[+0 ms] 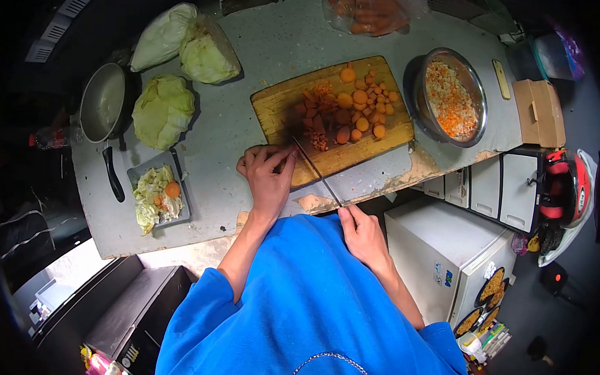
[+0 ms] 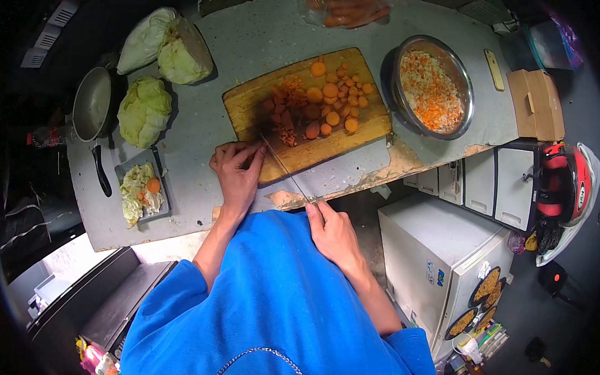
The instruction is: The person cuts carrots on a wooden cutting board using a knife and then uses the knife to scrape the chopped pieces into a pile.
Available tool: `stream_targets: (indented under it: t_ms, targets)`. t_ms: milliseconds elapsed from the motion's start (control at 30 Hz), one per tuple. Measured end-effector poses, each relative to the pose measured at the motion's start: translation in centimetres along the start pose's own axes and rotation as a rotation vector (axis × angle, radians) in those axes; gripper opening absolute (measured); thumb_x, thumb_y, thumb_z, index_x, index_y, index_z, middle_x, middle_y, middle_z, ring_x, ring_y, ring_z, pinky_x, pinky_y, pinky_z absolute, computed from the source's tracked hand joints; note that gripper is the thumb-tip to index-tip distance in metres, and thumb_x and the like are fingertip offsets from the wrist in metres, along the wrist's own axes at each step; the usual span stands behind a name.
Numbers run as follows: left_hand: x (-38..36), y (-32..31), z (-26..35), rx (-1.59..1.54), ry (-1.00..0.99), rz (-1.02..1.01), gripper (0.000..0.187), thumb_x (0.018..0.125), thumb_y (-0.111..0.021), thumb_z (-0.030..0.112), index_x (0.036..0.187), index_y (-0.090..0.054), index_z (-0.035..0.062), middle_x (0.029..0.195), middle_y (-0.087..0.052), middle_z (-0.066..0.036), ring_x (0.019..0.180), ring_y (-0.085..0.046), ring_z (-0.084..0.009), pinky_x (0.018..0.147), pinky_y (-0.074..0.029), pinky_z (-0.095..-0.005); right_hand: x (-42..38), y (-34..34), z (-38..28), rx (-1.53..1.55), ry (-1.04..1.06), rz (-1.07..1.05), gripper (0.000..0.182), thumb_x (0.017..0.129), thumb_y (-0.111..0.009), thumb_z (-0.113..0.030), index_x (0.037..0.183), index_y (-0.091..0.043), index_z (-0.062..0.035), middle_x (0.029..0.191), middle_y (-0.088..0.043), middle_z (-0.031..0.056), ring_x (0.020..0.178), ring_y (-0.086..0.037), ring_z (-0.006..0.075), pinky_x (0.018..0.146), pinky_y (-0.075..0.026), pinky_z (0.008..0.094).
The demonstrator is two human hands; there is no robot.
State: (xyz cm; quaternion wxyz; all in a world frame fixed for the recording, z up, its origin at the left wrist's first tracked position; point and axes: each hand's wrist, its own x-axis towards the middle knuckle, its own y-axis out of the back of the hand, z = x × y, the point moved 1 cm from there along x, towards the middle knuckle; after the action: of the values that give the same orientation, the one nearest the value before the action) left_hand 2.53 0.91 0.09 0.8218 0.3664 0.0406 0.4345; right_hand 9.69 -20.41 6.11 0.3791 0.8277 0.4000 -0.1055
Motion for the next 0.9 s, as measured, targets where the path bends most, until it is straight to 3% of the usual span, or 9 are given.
stream_targets:
  t_ms: [33,367,633,900]
  targets:
    - [0.0,0.1,0.0,-0.024,0.016,-0.006,0.011,0.089,-0.08,0.02,0.096,-0.083,0.0124,0.093,-0.071,-0.002,0.102,-0.056,-0.0232,0.099,-0.029,-0.0419,0.0,0.0,-0.1,0.013,0.002,0.0,0.043,0.109,-0.053,-0.038,0.092,-0.059,0.0014,0.074,-0.063,0.0313,0.077,-0.063,0.054,0.063,-0.047,0.056]
    - [-0.2,-0.2,-0.3,0.036,-0.028,0.03,0.011,0.088,-0.08,0.019,0.096,-0.082,0.0122,0.094,-0.071,-0.001,0.101,-0.057,-0.0226,0.098,-0.031,-0.0421,0.1,0.1,-0.2,0.008,0.002,-0.006,0.044,0.109,-0.052,-0.039,0.093,-0.059,0.0016,0.074,-0.063,0.0315,0.077,-0.064,0.0539,0.064,-0.047,0.0569]
    - [-0.2,0.3,0.1,0.067,-0.1,0.016,0.013,0.088,-0.079,0.018,0.1,-0.083,0.0125,0.095,-0.072,-0.001,0.101,-0.057,-0.0223,0.098,-0.031,-0.0432,0.5,0.2,-0.6,-0.265,0.017,-0.016,0.043,0.109,-0.051,-0.04,0.1,-0.061,0.0008,0.073,-0.066,0.0323,0.075,-0.066,0.0544,0.068,-0.053,0.0618]
    - [-0.9,0.5,0.1,0.099,-0.12,0.044,0.014,0.089,-0.078,0.016,0.102,-0.083,0.0132,0.095,-0.072,-0.001,0.101,-0.059,-0.0219,0.1,-0.031,-0.0436,0.0,-1.0,0.7,-0.092,0.075,0.074,0.041,0.109,-0.052,-0.036,0.095,-0.061,0.0014,0.071,-0.064,0.0308,0.072,-0.064,0.0531,0.061,-0.048,0.0594]
